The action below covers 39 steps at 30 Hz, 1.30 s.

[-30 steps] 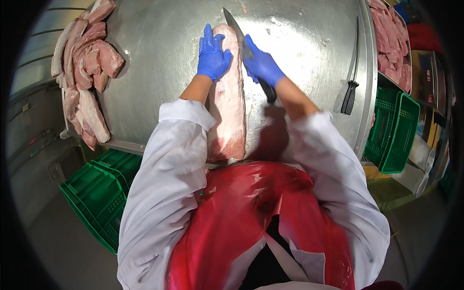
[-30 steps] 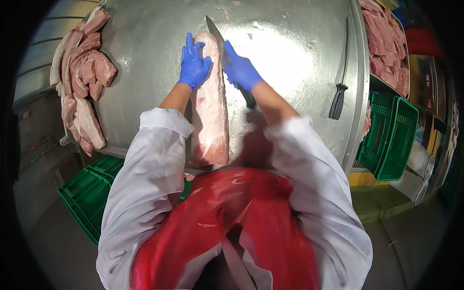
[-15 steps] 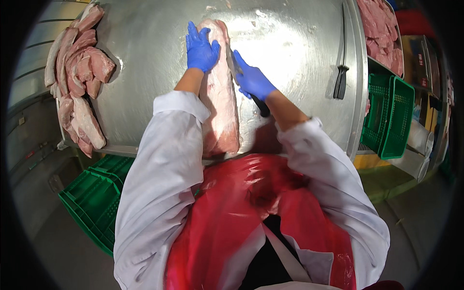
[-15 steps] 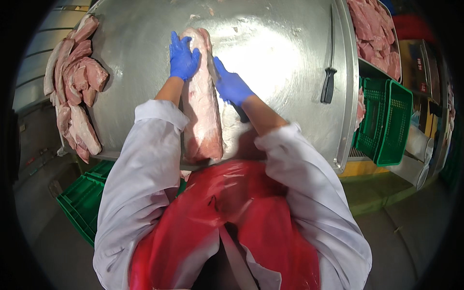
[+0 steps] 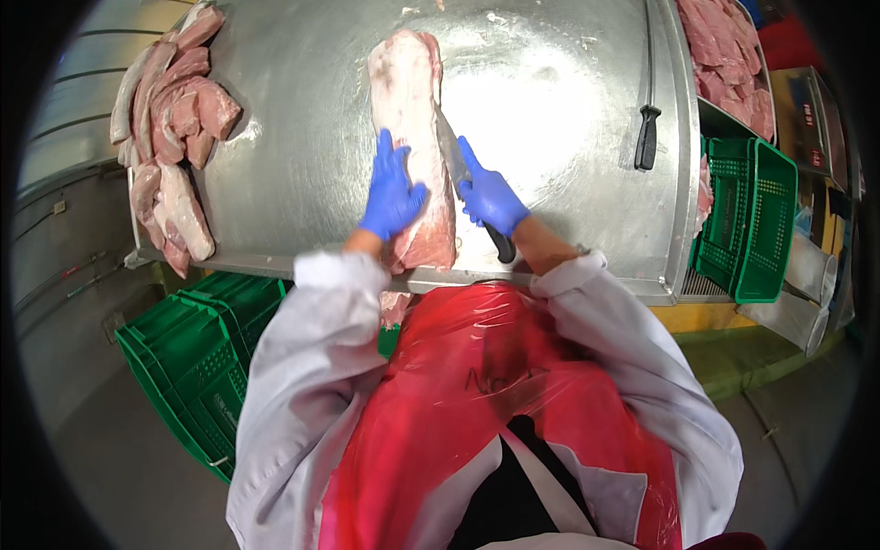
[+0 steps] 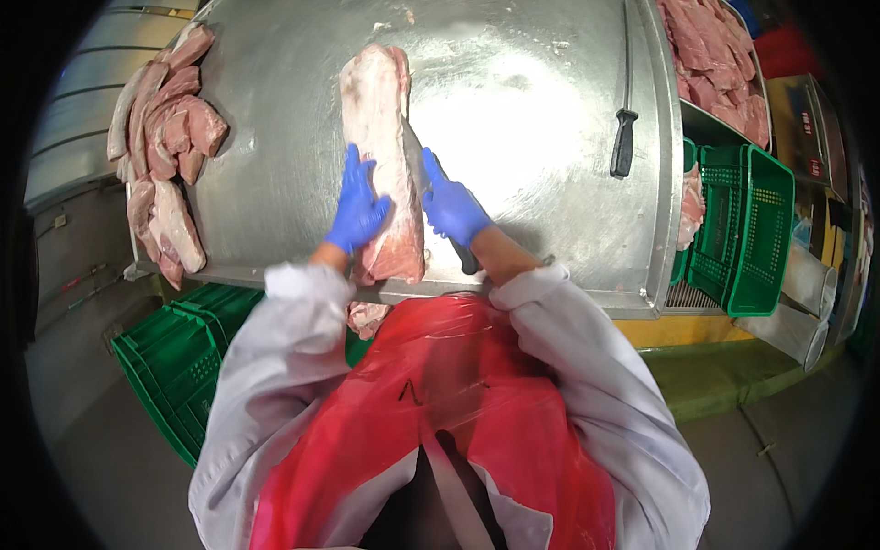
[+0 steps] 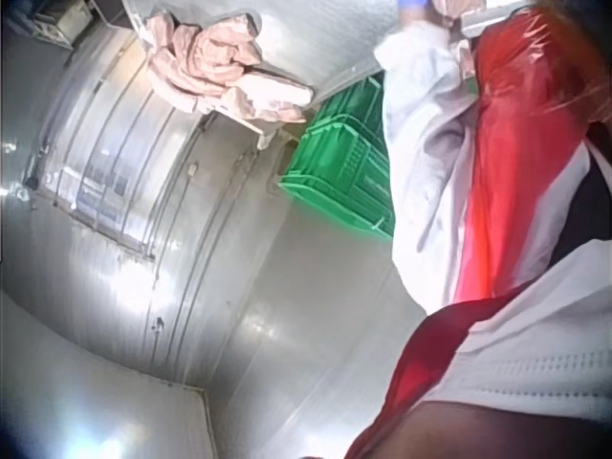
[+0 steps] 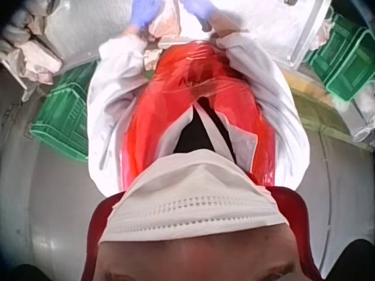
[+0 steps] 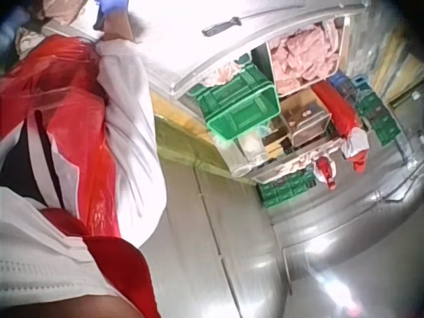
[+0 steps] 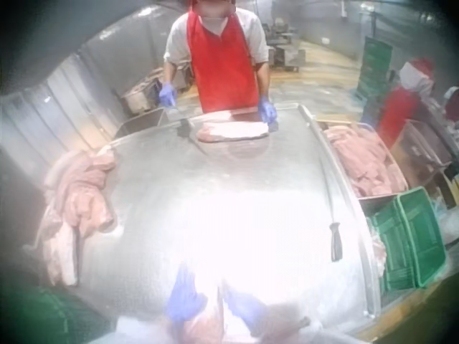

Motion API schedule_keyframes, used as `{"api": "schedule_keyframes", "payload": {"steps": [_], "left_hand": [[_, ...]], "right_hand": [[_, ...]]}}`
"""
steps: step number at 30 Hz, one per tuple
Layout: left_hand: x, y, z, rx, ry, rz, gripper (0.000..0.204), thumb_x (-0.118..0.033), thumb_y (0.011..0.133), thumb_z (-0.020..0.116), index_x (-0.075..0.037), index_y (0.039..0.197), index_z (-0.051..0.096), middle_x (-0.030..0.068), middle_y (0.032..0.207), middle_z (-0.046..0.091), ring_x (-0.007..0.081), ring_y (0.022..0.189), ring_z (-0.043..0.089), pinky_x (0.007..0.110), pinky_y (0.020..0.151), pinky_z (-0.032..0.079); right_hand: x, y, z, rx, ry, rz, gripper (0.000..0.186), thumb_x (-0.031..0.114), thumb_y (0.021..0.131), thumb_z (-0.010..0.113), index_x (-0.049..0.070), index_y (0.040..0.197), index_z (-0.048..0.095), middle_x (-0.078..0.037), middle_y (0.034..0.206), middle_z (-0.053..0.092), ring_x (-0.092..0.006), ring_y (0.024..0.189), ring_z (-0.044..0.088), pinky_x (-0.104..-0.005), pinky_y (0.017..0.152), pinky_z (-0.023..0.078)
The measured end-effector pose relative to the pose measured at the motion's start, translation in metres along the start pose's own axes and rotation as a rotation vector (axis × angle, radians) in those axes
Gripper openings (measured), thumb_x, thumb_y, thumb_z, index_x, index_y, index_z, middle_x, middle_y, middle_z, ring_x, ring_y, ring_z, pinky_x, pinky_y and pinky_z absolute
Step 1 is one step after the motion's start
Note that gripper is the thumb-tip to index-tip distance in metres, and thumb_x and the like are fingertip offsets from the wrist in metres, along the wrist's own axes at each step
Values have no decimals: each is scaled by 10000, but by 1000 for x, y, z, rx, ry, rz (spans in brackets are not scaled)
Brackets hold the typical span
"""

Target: The person uses a knife to trim fat and cut large pieces of raw meat on a stainless steel table. The person places the trimmed meat into green crates below the table.

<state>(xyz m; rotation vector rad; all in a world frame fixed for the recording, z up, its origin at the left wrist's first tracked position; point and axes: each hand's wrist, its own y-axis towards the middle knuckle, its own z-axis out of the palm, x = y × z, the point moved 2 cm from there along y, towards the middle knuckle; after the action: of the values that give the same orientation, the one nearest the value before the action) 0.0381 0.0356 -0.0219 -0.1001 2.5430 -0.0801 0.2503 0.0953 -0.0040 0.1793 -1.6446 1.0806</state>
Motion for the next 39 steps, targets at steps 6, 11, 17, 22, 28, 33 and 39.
{"api": "schedule_keyframes", "payload": {"steps": [6, 11, 17, 22, 28, 33, 39], "left_hand": [[-8, -20, 13, -88, 58, -52, 721, -190, 778, 643, 20, 1429, 415, 391, 1585, 85, 529, 1488, 118, 502, 1229, 187], [-5, -19, 20, -68, 140, -94, 760, -210, 801, 635, -6, 1481, 364, 386, 1592, 44, 546, 1486, 88, 514, 1233, 166], [12, 24, 13, -11, 262, -162, 775, -328, 870, 550, -44, 1544, 292, 421, 1580, 3, 559, 1491, 19, 525, 1236, 94], [24, 32, 4, 88, 262, -151, 762, -340, 887, 513, -80, 1563, 277, 403, 1591, -15, 561, 1490, -11, 514, 1240, 78], [19, 76, -11, 151, 142, -548, 1006, -397, 782, 716, -85, 1582, 190, 362, 1579, 192, 486, 1348, 464, 469, 1071, 464], [25, 87, -19, -38, 218, -545, 1178, -420, 668, 846, -16, 1565, 196, 279, 1284, 582, 390, 1166, 623, 430, 1006, 513], [4, 97, -67, 241, -573, -305, 766, -201, 699, 788, 9, 1380, 508, 150, 1155, 675, 256, 1034, 668, 390, 931, 555]], "right_hand": [[0, 2, 16, -13, -128, -52, 779, 97, 972, 452, 185, 1623, 33, -120, 682, 609, -186, 522, 577, -342, 508, 525], [-50, -48, 48, 14, -290, -65, 817, 106, 953, 456, 165, 1611, -25, -280, 765, 680, -376, 588, 668, -466, 618, 568], [-38, -15, 53, -22, -129, -75, 816, 118, 959, 471, 188, 1616, -9, -199, 722, 656, -270, 565, 638, -406, 567, 557], [-46, -122, 99, 100, -23, 81, 787, 78, 977, 420, 187, 1619, -23, -170, 773, 645, -240, 535, 609, -380, 509, 537], [-57, -236, 63, 106, -406, -21, 789, 62, 959, 478, 196, 1626, 78, -137, 691, 613, -195, 501, 587, -346, 489, 528], [-48, -305, -9, -192, -81, 34, 818, 38, 952, 500, 253, 1628, 92, -92, 651, 599, -155, 495, 575, -314, 485, 507], [-86, -330, -69, -409, 152, -19, 821, 58, 951, 512, 278, 1629, 104, -56, 700, 607, -107, 524, 542, -281, 497, 488]]}}
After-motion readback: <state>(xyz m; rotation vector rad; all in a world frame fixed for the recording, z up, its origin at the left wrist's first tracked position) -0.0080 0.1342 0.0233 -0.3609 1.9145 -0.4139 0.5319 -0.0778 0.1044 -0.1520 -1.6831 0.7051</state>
